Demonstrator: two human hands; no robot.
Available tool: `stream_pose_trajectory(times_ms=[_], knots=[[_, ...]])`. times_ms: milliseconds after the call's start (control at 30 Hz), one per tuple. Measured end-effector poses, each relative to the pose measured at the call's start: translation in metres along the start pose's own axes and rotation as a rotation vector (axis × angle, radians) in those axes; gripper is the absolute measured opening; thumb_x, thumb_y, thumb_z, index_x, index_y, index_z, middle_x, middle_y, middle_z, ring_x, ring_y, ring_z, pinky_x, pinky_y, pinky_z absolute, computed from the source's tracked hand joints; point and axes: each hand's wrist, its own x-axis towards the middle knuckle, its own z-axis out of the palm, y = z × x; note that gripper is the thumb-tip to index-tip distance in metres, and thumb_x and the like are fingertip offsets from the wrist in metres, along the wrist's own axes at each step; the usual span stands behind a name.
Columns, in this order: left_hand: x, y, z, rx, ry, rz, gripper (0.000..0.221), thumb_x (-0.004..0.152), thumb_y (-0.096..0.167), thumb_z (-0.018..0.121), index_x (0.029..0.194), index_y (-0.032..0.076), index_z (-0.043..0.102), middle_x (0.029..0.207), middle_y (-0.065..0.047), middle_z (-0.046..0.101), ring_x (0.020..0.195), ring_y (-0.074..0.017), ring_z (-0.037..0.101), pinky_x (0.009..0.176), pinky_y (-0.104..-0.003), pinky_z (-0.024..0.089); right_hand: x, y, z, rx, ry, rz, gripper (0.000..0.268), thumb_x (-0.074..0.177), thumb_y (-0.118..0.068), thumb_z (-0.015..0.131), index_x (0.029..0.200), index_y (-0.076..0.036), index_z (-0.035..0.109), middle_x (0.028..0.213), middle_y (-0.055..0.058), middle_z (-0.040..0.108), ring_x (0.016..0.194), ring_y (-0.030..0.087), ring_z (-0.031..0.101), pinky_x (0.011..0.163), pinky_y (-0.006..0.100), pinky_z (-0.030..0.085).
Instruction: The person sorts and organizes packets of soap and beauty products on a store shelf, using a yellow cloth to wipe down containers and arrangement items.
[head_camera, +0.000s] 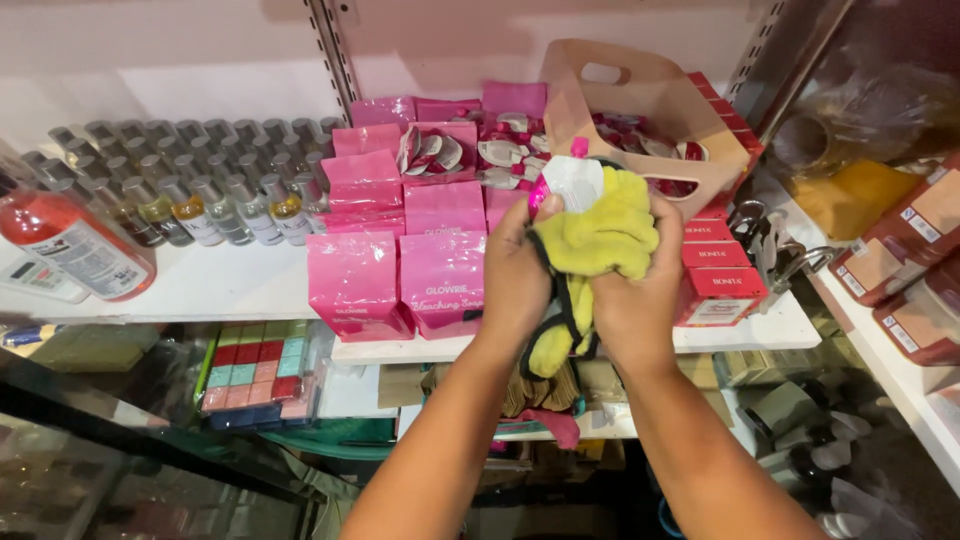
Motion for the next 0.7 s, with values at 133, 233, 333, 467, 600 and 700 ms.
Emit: stream_pose_trajectory(times_ms=[133, 233, 333, 467, 600, 700], knots=[[0.0, -0.011, -0.005, -0.096, 0.031, -0.058, 0.026, 0.109, 0.026, 0.06, 0.106, 0.002, 0.067, 0.092, 0.001, 0.067, 0.082, -0.0062, 0.06, 0.074, -0.025, 0.05, 0.004, 0.008, -0.022, 0.019, -0.013, 0.014, 0.045, 0.09, 0.014, 0.067, 0.127, -0.007, 0.051, 0.121, 0.003, 0.063, 0.114, 0.012, 0.063, 0.101, 0.028, 0.054], [-0.007, -0.007, -0.008, -0.071, 0.01, -0.131, 0.027, 0.108, 0.027, 0.059, 0.105, 0.002, 0.068, 0.091, 0.001, 0.068, 0.079, -0.006, 0.059, 0.071, -0.023, 0.049, 0.01, 0.005, -0.044, 0.059, -0.04, 0.089, 0.032, 0.094, 0.01, 0.066, 0.121, -0.004, 0.056, 0.115, 0.005, 0.066, 0.105, 0.014, 0.066, 0.093, 0.03, 0.057], [-0.005, -0.01, -0.011, -0.017, 0.002, -0.166, 0.027, 0.108, 0.029, 0.056, 0.105, 0.004, 0.068, 0.086, -0.001, 0.069, 0.073, -0.007, 0.058, 0.065, -0.022, 0.047, 0.019, -0.01, -0.06, 0.074, 0.125, 0.031, 0.026, 0.102, 0.004, 0.063, 0.128, 0.0, 0.061, 0.121, 0.006, 0.068, 0.111, 0.015, 0.066, 0.102, 0.029, 0.055], [0.007, 0.0, 0.017, 0.179, 0.039, -0.05, 0.025, 0.108, 0.026, 0.054, 0.107, 0.004, 0.066, 0.087, -0.002, 0.07, 0.073, -0.0095, 0.061, 0.063, -0.024, 0.05, 0.026, -0.028, -0.069, 0.231, 0.225, 0.006, 0.03, 0.098, 0.003, 0.06, 0.127, -0.001, 0.06, 0.12, 0.006, 0.068, 0.108, 0.016, 0.068, 0.101, 0.03, 0.057], [0.041, 0.012, 0.065, 0.542, 0.047, 0.162, 0.029, 0.102, 0.027, 0.064, 0.11, -0.001, 0.066, 0.09, -0.007, 0.073, 0.078, -0.0132, 0.07, 0.07, -0.028, 0.056, 0.019, -0.019, -0.078, 0.183, 0.178, 0.069, 0.03, 0.099, 0.004, 0.058, 0.128, -0.001, 0.059, 0.121, 0.004, 0.066, 0.109, 0.013, 0.065, 0.1, 0.028, 0.055], [0.058, 0.018, 0.081, 0.87, 0.092, 0.211, 0.042, 0.096, 0.025, 0.073, 0.123, -0.003, 0.06, 0.084, -0.013, 0.073, 0.071, -0.0171, 0.07, 0.069, -0.031, 0.055, 0.017, -0.019, -0.079, 0.183, 0.167, 0.117, 0.029, 0.098, 0.004, 0.059, 0.127, -0.001, 0.059, 0.118, 0.005, 0.067, 0.106, 0.013, 0.065, 0.097, 0.028, 0.055]])
